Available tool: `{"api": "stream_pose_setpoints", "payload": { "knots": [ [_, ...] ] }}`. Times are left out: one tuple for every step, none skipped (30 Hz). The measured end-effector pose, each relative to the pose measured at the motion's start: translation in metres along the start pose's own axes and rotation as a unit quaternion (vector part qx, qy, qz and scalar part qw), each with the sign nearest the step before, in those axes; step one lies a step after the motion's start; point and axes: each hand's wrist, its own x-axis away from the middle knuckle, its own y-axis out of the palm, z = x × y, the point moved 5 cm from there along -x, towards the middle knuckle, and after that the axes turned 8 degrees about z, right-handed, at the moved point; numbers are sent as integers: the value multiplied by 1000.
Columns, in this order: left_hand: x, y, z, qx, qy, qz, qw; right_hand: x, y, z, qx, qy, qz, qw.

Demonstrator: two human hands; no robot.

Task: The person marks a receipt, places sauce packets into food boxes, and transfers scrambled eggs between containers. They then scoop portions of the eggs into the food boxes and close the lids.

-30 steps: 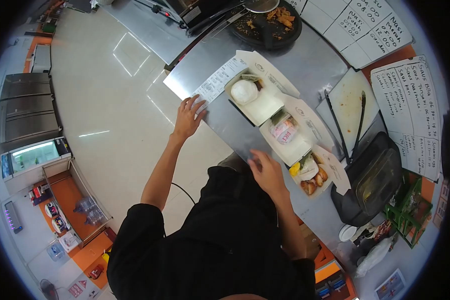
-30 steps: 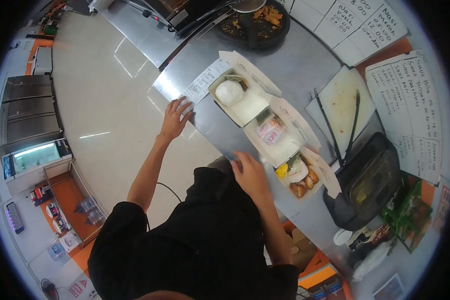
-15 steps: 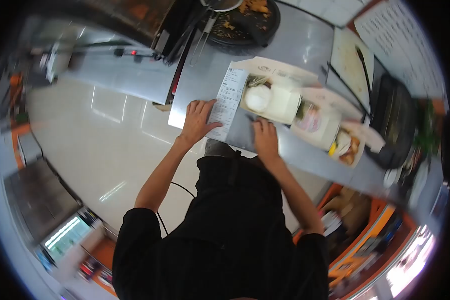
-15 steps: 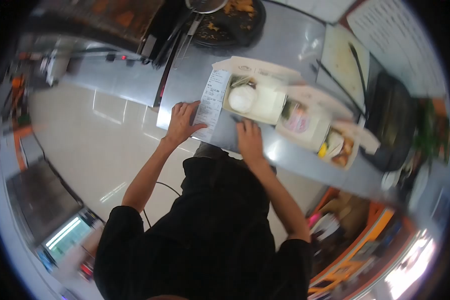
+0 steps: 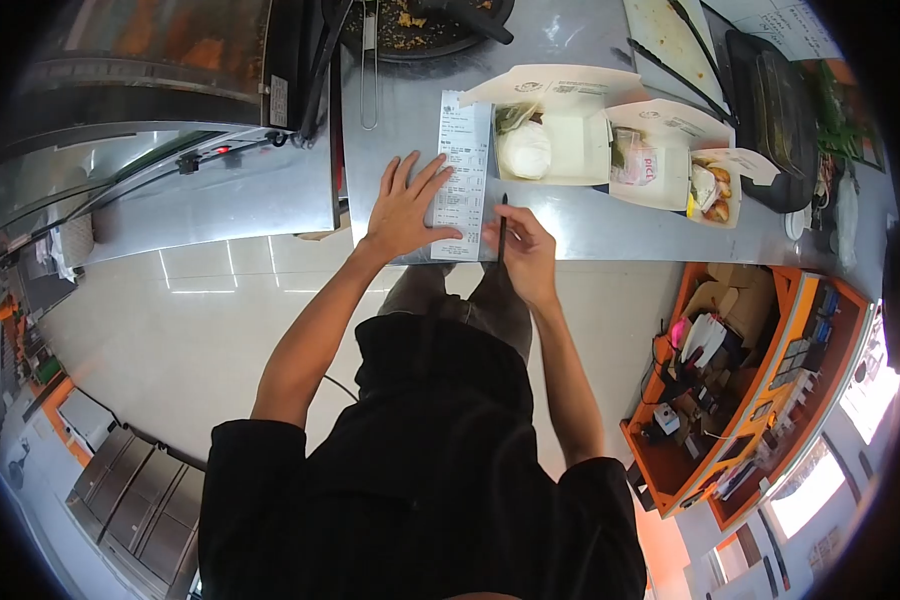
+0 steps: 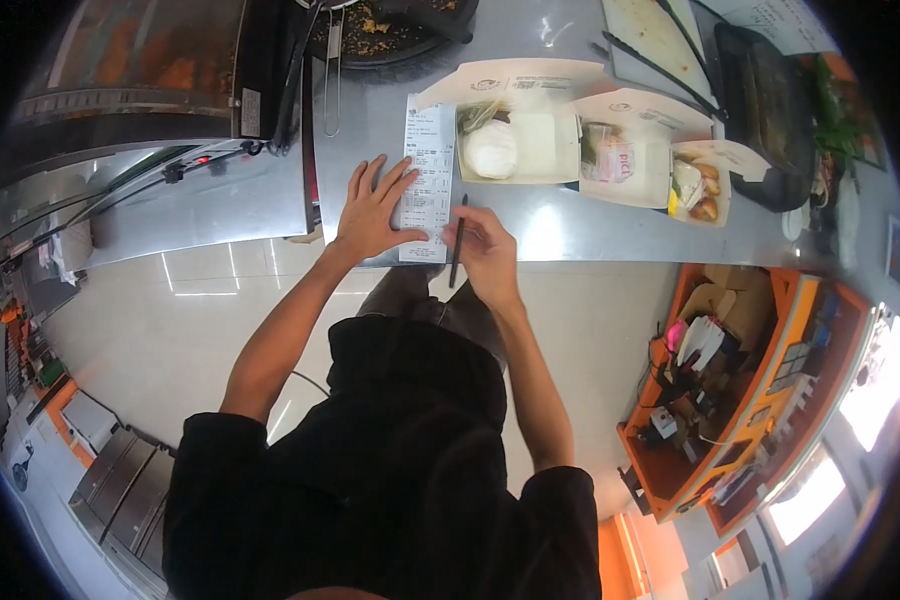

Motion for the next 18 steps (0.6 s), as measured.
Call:
{"api": "stream_pose_setpoints", "payload": {
  "knots": [
    [0,-1,0,5,-2,-1,1000,-6,3,18,-19,-6,25,999],
    [0,-2,0,10,-4,1,1000,-10,9,29,-38,-11,50,998],
    [0,-2,0,16,-5,3,1000,-14,21,20,-56,-5,109,992],
    [-1,-2,-1,20,-6,7,1000,-18,26,26,-61,-8,125,990],
    [-1,-2,-2,24,-8,8,1000,-22,28,32,-65,-12,139,988],
    [-2,-2,-2,28,-11,10,1000,-26,30,37,-70,-15,153,986],
    [-2,-2,-2,32,-13,10,999,-28,30,42,-40,-14,166,985],
    [-2,-2,-3,33,-15,10,999,-31,31,43,-16,-38,161,986],
    [-2,-1,-4,35,-16,10,999,-33,31,44,8,-63,157,986],
    [-2,-1,-4,36,-18,8,999,-34,32,45,32,-87,152,984],
    [-1,0,-4,37,-20,6,999,-36,31,46,55,-110,151,981],
    [-1,1,-5,37,-20,4,999,-39,31,46,77,-133,150,977],
    [-1,1,-5,38,-21,1,999,-39,30,46,100,-155,148,972],
    [-1,1,-5,41,-21,1,999,-40,30,47,85,-159,148,972],
    [-1,1,-6,43,-20,2,999,-41,30,48,69,-165,148,973],
    [-1,1,-6,45,-20,4,999,-43,31,49,54,-171,146,973],
    [-2,1,-6,46,-21,1,999,-43,31,48,66,-174,150,971],
    [-1,1,-6,48,-23,-2,999,-43,31,46,79,-176,153,969]
  ]
}}
